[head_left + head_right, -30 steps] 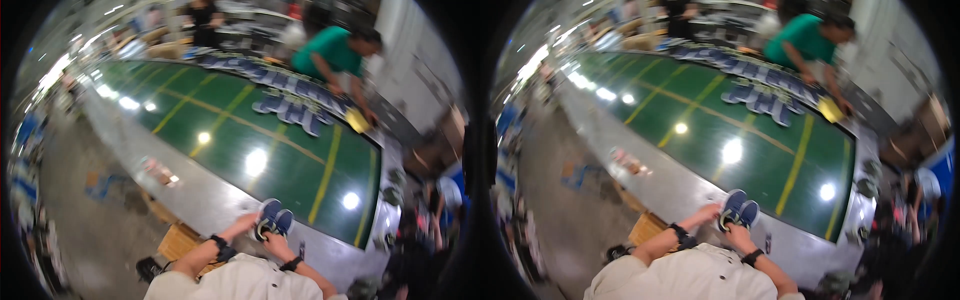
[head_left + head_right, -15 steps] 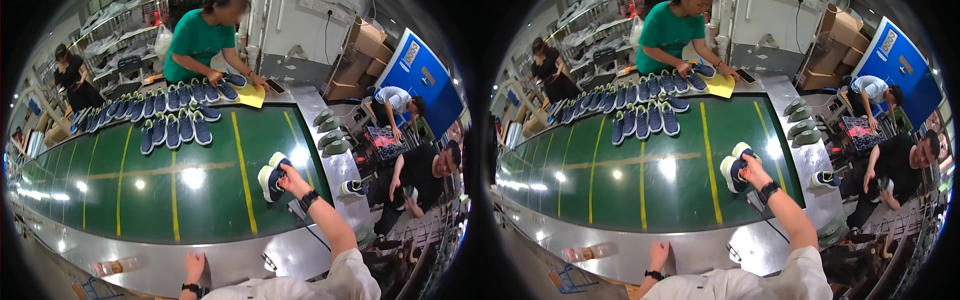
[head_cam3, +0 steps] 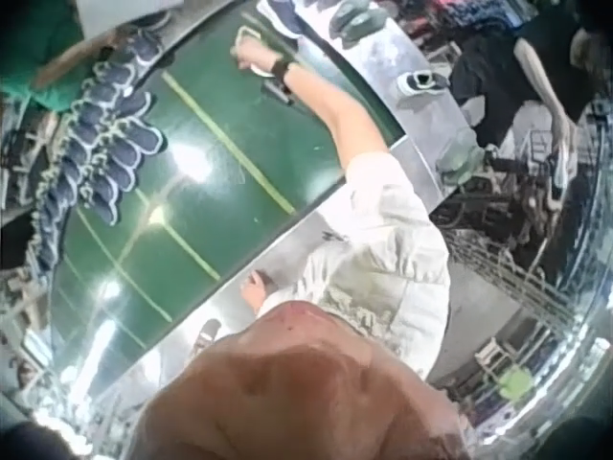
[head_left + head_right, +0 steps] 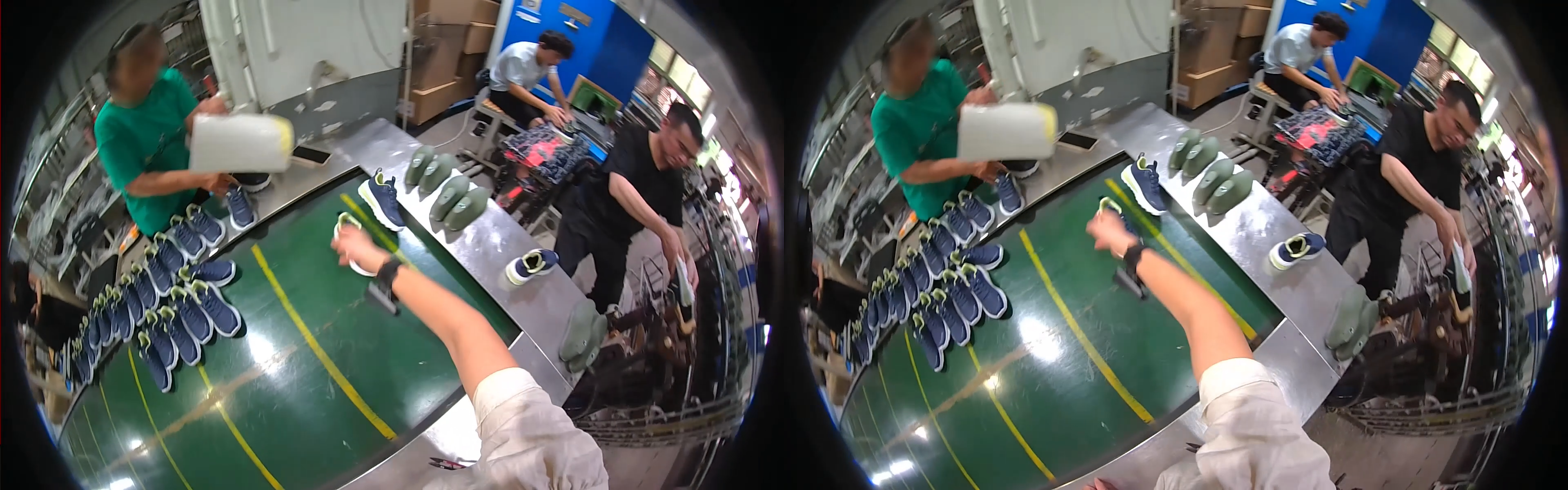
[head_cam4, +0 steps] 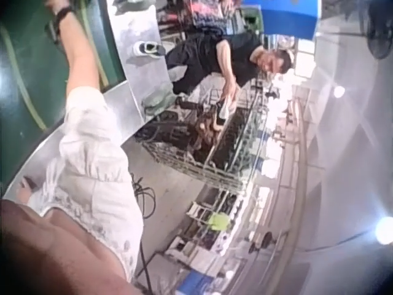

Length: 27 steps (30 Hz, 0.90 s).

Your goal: Inspect shoes on a conveyor belt and workstation in a shoe manufacturing facility.

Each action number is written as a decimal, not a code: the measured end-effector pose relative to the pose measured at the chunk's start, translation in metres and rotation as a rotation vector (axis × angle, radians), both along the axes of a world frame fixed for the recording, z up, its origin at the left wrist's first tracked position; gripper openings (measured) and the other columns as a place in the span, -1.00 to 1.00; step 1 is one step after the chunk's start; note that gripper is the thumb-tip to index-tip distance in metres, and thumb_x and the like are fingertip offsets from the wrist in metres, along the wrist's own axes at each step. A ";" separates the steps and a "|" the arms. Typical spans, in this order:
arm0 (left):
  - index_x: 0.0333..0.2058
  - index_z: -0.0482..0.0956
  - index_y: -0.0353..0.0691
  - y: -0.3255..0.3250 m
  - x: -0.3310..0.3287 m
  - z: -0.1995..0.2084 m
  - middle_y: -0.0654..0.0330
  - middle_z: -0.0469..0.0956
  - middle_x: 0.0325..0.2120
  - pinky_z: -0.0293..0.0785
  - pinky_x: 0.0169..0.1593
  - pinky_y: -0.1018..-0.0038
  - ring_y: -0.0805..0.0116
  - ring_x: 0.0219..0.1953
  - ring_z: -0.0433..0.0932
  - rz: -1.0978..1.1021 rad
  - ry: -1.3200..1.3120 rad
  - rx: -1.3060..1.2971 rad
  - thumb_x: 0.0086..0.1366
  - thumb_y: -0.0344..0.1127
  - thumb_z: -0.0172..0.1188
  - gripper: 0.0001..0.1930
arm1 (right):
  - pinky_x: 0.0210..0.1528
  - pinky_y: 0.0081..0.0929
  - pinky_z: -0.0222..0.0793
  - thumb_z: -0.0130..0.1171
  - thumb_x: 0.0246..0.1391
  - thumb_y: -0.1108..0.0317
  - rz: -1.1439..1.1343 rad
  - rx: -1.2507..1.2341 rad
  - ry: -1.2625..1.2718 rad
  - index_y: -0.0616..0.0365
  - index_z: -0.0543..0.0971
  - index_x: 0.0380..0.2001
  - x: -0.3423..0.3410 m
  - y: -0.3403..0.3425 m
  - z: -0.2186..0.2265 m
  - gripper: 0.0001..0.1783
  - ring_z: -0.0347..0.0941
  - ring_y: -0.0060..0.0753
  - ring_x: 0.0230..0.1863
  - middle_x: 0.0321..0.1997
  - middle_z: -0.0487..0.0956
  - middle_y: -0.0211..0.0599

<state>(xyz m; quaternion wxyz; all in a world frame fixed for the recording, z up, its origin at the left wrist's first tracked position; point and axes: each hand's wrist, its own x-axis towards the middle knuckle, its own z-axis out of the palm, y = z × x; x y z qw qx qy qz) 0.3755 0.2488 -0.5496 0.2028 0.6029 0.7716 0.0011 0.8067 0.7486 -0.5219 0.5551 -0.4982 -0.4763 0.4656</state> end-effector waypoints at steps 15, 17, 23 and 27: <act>-0.44 0.45 -0.29 -0.013 -0.055 -0.040 -0.06 0.45 -0.58 0.35 -0.35 0.09 -0.02 -0.52 0.45 -0.430 0.001 0.097 0.17 -0.14 -0.06 -0.70 | -0.14 -0.21 0.31 0.10 -0.19 0.26 0.215 -0.616 -1.092 0.06 0.45 -0.21 -0.085 -0.520 0.026 -0.63 0.34 -0.06 -0.14 -0.22 0.39 -0.13; -0.44 0.44 -0.26 -0.001 -0.055 -0.061 -0.02 0.45 -0.59 0.36 -0.34 0.10 0.01 -0.53 0.45 -0.519 0.002 0.138 0.17 -0.16 -0.05 -0.74 | -0.21 -0.16 0.30 0.14 -0.26 0.30 0.113 -0.585 -1.091 0.07 0.44 -0.26 -0.083 -0.553 0.000 -0.63 0.31 -0.09 -0.13 -0.21 0.35 -0.15; -0.38 0.49 -0.50 0.001 -0.007 -0.021 -0.20 0.44 -0.35 0.24 -0.06 0.12 -0.16 -0.19 0.35 -0.254 0.029 -0.095 0.07 0.08 -0.01 -0.42 | -0.27 -0.14 0.30 0.12 -0.28 0.35 0.162 -0.492 -1.116 0.02 0.46 -0.42 -0.077 -0.567 -0.043 -0.77 0.34 -0.13 -0.14 -0.27 0.40 -0.21; -0.31 0.42 -0.48 -0.014 0.010 -0.013 -0.23 0.36 -0.25 0.26 -0.06 0.11 -0.22 -0.16 0.31 -0.281 0.106 -0.037 0.00 0.04 0.09 -0.44 | -0.28 -0.14 0.32 0.12 -0.28 0.35 0.090 -0.510 -1.073 0.06 0.47 -0.42 -0.078 -0.566 -0.042 -0.78 0.35 -0.11 -0.16 -0.27 0.40 -0.17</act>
